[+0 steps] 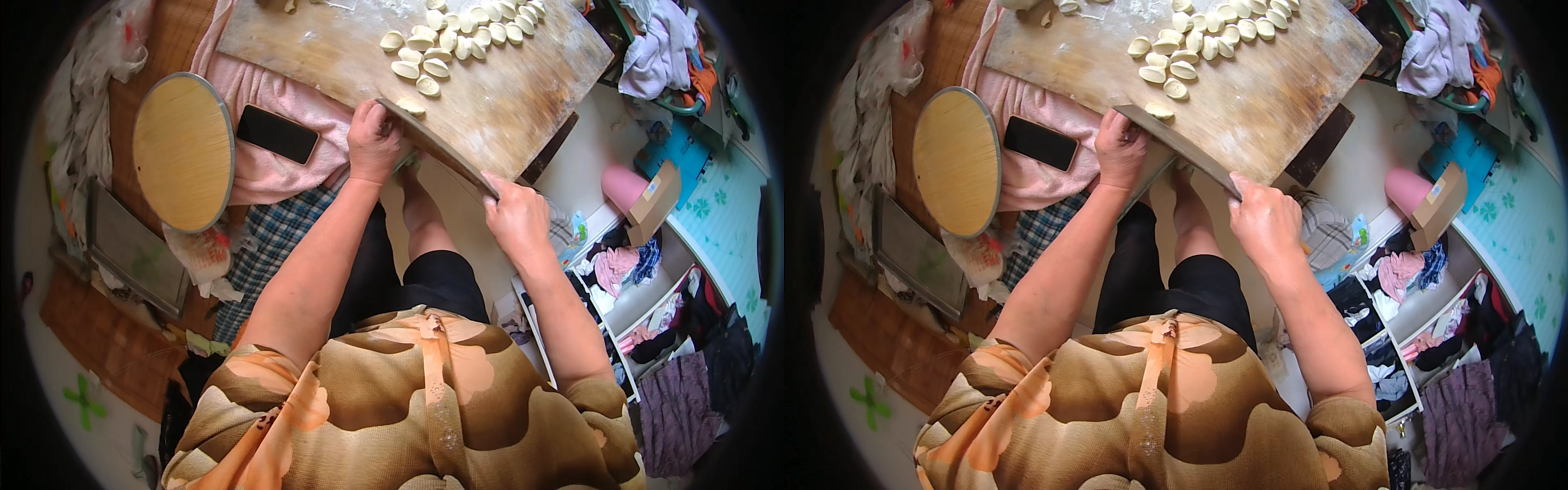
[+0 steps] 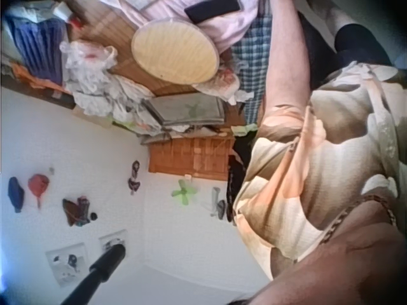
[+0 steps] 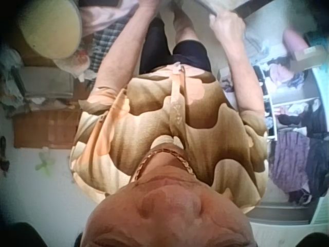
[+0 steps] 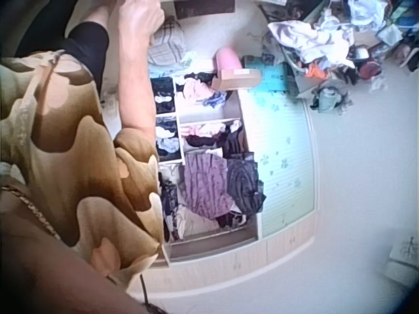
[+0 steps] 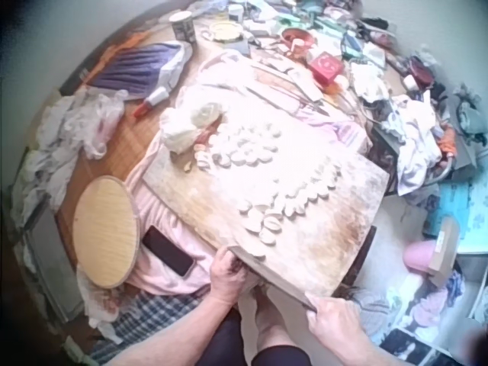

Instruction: The person cuts a piece of dough into small pieces with a large knife on a wooden board, then cleans their hands and gathers the dough pieces into a plastic bag.

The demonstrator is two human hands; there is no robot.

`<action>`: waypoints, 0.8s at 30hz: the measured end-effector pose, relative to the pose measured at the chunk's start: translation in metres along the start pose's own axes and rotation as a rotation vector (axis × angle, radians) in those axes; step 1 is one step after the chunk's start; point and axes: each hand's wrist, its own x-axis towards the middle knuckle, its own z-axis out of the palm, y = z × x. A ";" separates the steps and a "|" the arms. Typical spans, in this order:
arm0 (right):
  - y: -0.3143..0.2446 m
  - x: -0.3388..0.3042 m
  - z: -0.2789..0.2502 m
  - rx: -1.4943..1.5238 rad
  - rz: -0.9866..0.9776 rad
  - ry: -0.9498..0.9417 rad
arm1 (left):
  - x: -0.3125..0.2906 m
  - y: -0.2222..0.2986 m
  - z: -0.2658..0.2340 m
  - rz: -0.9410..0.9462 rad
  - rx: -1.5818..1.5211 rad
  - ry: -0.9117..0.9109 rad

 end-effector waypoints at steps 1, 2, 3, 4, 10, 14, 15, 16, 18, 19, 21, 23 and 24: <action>0.000 0.000 -0.002 -0.003 0.003 -0.011 | -0.002 0.001 0.001 -0.016 -0.005 -0.004; -0.002 0.002 -0.006 -0.006 0.006 -0.022 | -0.002 0.000 0.001 -0.021 0.015 -0.009; -0.002 0.002 -0.009 -0.008 0.009 -0.033 | -0.002 -0.002 0.000 -0.026 0.035 -0.013; -0.001 0.003 -0.009 -0.012 0.007 -0.029 | -0.001 -0.003 0.001 -0.030 0.054 -0.014; 0.011 0.001 -0.004 -0.013 -0.039 0.036 | 0.002 0.003 0.008 0.011 0.091 0.017; 0.018 0.002 -0.004 -0.024 -0.073 0.070 | 0.005 0.007 0.013 0.043 0.217 0.026; 0.019 0.003 -0.004 -0.029 -0.072 0.072 | 0.006 0.008 0.014 0.029 0.246 0.025; 0.020 0.003 -0.005 -0.031 -0.076 0.074 | 0.006 0.010 0.016 0.036 0.264 0.036; 0.021 0.004 -0.007 -0.035 -0.084 0.079 | 0.007 0.014 0.018 0.052 0.301 0.057; 0.022 0.004 -0.007 -0.024 -0.083 0.079 | 0.007 0.013 0.020 0.044 0.313 0.057; 0.026 0.004 -0.006 -0.001 -0.079 0.080 | 0.008 0.013 0.024 0.029 0.335 0.056; 0.026 0.003 -0.009 0.024 -0.075 0.082 | 0.009 0.015 0.026 -0.011 0.321 0.078; 0.027 0.001 -0.011 0.037 -0.072 0.083 | 0.009 0.016 0.026 -0.031 0.314 0.088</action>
